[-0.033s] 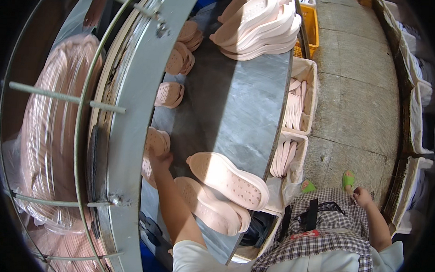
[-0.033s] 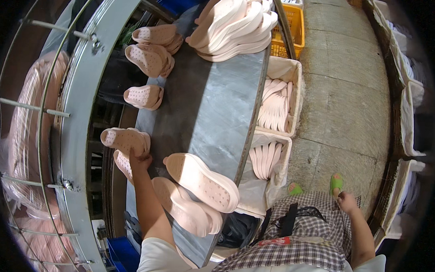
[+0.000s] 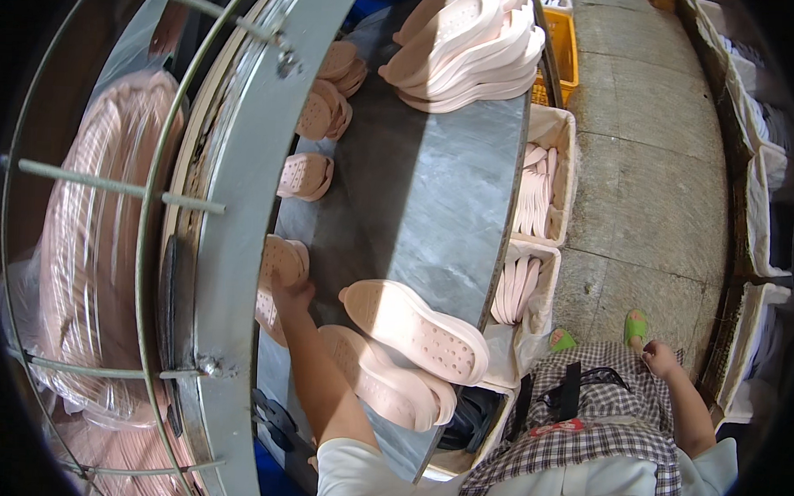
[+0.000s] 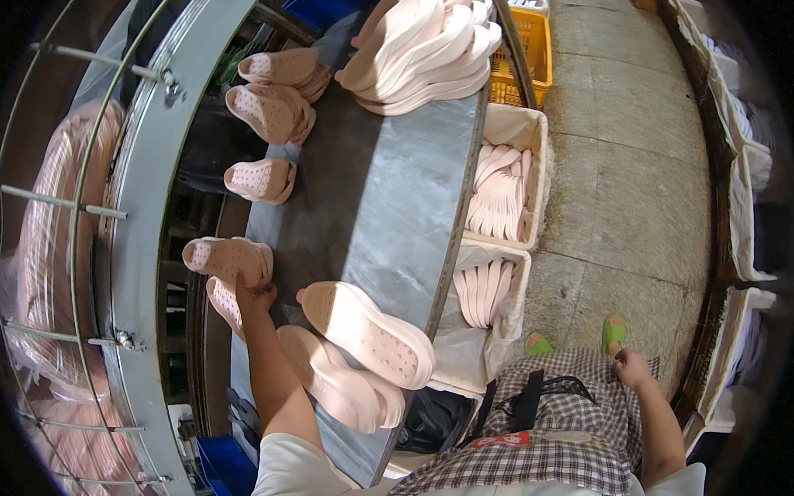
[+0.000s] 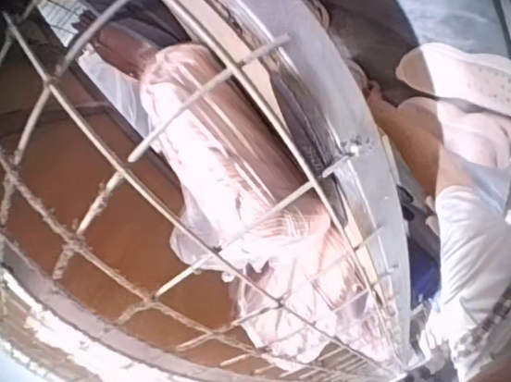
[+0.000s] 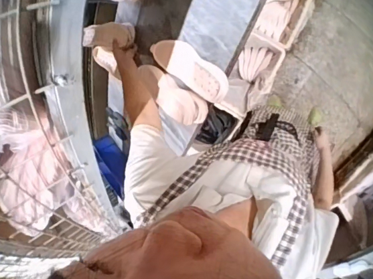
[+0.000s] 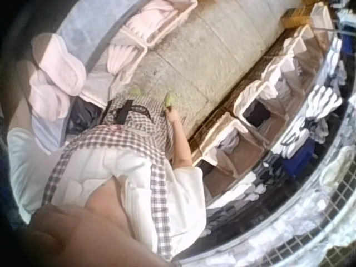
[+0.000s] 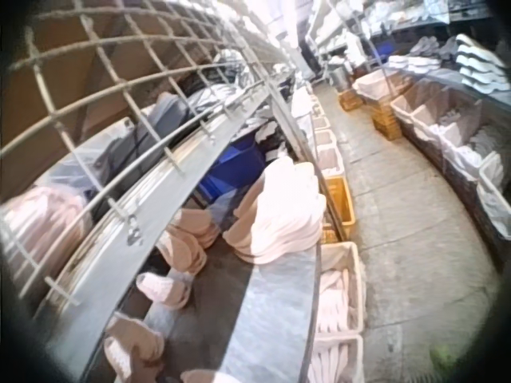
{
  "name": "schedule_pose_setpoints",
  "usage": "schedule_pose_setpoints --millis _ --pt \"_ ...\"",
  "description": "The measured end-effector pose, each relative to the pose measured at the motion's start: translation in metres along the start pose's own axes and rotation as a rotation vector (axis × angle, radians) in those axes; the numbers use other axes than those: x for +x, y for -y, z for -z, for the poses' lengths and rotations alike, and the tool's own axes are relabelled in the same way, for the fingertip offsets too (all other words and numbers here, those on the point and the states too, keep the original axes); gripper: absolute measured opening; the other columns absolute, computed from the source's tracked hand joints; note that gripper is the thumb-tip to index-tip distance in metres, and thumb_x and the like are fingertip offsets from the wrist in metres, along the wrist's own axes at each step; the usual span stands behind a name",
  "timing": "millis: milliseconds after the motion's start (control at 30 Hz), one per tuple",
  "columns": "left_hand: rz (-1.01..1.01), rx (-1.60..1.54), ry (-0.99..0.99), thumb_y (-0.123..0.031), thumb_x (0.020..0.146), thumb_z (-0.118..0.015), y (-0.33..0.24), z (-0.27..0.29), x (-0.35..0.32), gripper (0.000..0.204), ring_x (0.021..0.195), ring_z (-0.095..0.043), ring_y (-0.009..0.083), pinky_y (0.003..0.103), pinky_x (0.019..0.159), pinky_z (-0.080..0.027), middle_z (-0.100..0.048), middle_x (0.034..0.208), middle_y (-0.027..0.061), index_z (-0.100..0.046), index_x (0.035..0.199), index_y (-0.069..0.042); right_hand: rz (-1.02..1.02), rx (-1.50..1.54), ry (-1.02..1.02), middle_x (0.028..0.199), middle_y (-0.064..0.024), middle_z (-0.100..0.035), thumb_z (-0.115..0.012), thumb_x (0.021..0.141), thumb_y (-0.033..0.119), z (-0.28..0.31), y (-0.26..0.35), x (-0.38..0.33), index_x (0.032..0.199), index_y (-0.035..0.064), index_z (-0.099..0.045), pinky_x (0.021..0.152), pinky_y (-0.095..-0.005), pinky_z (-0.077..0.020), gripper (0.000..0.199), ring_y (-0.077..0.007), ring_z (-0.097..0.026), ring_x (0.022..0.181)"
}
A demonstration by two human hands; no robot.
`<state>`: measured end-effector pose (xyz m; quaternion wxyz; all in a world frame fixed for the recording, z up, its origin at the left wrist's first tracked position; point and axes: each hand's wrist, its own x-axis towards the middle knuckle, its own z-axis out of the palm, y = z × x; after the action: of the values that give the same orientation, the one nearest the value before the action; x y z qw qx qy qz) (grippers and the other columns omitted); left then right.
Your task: The person picks up pink slippers from a shelf, wipes them with a cloth, and uses a brush to clean the soles. They then stack the cleaned slippers and place them into a container.
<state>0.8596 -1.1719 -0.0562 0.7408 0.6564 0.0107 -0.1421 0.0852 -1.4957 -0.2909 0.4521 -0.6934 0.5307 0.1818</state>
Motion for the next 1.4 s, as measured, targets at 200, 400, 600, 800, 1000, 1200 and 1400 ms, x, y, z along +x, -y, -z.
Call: schedule_pose_setpoints --millis 200,400,600,800,1000,1200,1400 --pt "0.146 -0.397 -0.208 -0.034 0.086 -0.060 -0.017 -0.048 -0.013 0.057 0.115 -0.042 0.0360 0.055 0.100 -0.034 -0.037 0.130 0.0180 -0.037 0.131 -0.008 0.026 0.053 0.020 0.096 -0.0189 -0.065 -0.060 0.079 0.017 0.013 0.005 0.010 0.100 0.0017 -0.062 0.079 -0.0402 -0.0494 0.026 -0.0329 -0.063 0.090" --pt "0.193 -0.670 -0.127 -0.024 0.089 -0.056 -0.058 -0.123 -0.119 0.049 0.112 -0.047 0.0407 0.055 0.092 -0.045 -0.047 0.123 0.0227 -0.039 0.130 -0.002 0.274 0.033 0.015 0.087 -0.0171 -0.065 -0.061 0.080 0.018 0.067 0.050 0.045 0.100 0.0016 -0.062 0.073 -0.0375 -0.0498 0.026 -0.0287 -0.063 0.080" --pt "0.269 -0.570 0.111 -0.023 0.091 -0.047 -0.051 -0.197 -0.306 0.044 0.113 -0.049 0.0412 0.052 0.093 -0.047 -0.048 0.126 0.0243 -0.046 0.126 0.005 0.560 0.351 0.107 0.093 -0.0105 -0.064 -0.064 0.083 0.023 0.118 0.180 0.048 0.112 0.0014 -0.055 0.069 -0.0318 -0.0496 0.037 -0.0183 -0.061 0.079" --pt "0.420 -0.537 0.311 -0.019 0.088 -0.050 0.003 -0.268 -0.463 0.044 0.111 -0.054 0.0370 0.053 0.084 -0.051 -0.052 0.124 0.0185 -0.042 0.129 -0.002 0.534 1.082 0.862 0.135 -0.0124 -0.042 -0.060 0.089 0.035 0.166 0.282 -0.044 0.144 0.0099 -0.017 0.097 -0.0327 -0.0420 0.074 -0.0230 -0.045 0.120" --pt "0.536 -0.220 0.659 -0.033 0.084 -0.064 0.071 -0.308 -0.517 0.072 0.112 -0.054 0.0313 0.052 0.088 -0.049 -0.050 0.125 0.0183 -0.030 0.137 0.001 0.645 1.560 0.877 0.140 -0.0162 -0.030 -0.059 0.084 0.012 0.215 0.245 -0.093 0.144 0.0074 -0.005 0.106 -0.0414 -0.0333 0.081 -0.0270 -0.035 0.130" --pt "0.324 -0.232 0.775 -0.026 0.092 -0.055 0.094 -0.346 -0.487 0.061 0.119 -0.049 0.0303 0.044 0.097 -0.043 -0.044 0.133 0.0181 -0.028 0.138 0.002 0.694 1.476 0.746 0.140 -0.0173 -0.030 -0.065 0.079 0.011 0.239 0.192 -0.101 0.144 0.0049 -0.007 0.107 -0.0415 -0.0305 0.087 -0.0280 -0.032 0.130" --pt "0.028 -0.276 0.771 -0.033 0.092 -0.052 0.110 -0.383 -0.474 0.062 0.120 -0.047 0.0308 0.042 0.098 -0.043 -0.041 0.135 0.0191 -0.029 0.139 0.000 0.712 1.474 0.696 0.139 -0.0178 -0.031 -0.067 0.078 0.009 0.253 0.172 -0.113 0.144 0.0039 -0.010 0.106 -0.0401 -0.0302 0.087 -0.0276 -0.033 0.129"
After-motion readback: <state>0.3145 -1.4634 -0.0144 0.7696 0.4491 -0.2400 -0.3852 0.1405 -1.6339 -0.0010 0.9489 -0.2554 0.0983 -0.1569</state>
